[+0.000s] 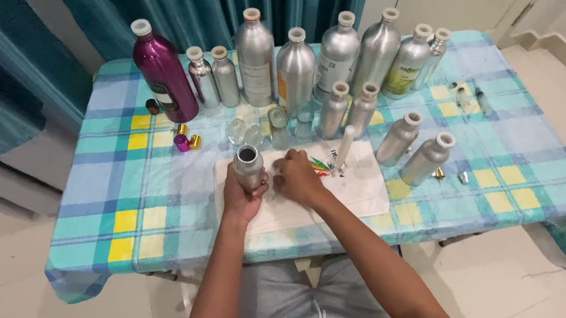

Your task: Assembling and sealing small perfume bottles using a hand tool

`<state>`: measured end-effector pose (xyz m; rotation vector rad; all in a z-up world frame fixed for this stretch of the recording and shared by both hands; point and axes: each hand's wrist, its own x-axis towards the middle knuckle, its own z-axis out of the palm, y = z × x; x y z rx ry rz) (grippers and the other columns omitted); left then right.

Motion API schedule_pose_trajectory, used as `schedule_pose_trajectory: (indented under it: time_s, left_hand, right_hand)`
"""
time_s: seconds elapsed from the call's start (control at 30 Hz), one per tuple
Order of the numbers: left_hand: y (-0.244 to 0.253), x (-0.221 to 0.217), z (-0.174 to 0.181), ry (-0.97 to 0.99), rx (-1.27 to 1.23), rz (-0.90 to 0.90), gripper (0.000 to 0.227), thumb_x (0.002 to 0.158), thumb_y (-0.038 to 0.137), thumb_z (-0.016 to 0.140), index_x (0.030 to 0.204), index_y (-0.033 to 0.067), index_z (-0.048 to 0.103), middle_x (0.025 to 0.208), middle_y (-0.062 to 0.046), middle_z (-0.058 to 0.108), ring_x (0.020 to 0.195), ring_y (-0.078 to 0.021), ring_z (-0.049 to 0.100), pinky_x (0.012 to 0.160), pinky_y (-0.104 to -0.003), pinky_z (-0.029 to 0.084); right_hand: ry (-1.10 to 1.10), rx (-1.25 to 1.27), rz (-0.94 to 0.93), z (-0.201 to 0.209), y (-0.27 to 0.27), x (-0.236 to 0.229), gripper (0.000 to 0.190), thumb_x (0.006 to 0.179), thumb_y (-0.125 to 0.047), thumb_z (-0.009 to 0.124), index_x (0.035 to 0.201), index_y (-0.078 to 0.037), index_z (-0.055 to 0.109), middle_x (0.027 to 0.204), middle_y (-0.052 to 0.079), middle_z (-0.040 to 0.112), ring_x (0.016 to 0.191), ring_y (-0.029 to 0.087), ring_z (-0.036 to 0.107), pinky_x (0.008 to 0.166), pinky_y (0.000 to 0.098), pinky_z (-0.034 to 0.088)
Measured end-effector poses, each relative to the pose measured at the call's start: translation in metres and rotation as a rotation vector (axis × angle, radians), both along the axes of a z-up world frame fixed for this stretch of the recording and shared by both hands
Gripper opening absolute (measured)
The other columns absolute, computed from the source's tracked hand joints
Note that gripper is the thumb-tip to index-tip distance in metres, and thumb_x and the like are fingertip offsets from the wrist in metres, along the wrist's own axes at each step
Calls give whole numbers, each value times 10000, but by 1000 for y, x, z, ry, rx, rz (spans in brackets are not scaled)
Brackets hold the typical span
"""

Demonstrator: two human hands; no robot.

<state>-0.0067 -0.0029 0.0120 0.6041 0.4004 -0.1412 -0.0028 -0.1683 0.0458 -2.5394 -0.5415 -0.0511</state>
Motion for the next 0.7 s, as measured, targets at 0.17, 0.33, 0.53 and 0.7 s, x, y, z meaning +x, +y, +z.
schedule_pose_trajectory:
  time_s: [0.17,0.33,0.53,0.7]
  left_hand:
    - [1,5,-2,10,-49,6,333,853,426,659,836,93,677,749,-149,653,581,-324,661,313,-214,317]
    - [-3,7,0,21,46,30,330,889,429,646,850,104,687,770,-167,689,612,-338,673,350,-229,328]
    - [-4,6,6,97,-5,23,306,839,430,689,794,128,684,744,-157,700,558,-348,654,372,-242,347]
    - [-2,15,-7,79,4,6,332,863,443,660,814,115,679,744,-149,693,562,-341,666,358,-223,323]
  right_hand:
    - [-168,99,-128,30,11,0,395,900,-232,688,1278,-117,672,1116,159,603,1098,402,596,904,548,558]
    - [-243,961,-112,100,15,-25,526,815,-118,899,1301,-116,699,1152,121,750,969,182,705,793,256,599]
    - [-92,1141,152,130,16,-41,449,800,-19,883,1222,-32,731,1165,95,752,1037,141,706,876,245,601]
    - [-244,787,283,146,11,-43,347,806,-87,887,1138,-94,787,1134,114,771,993,263,719,844,346,580]
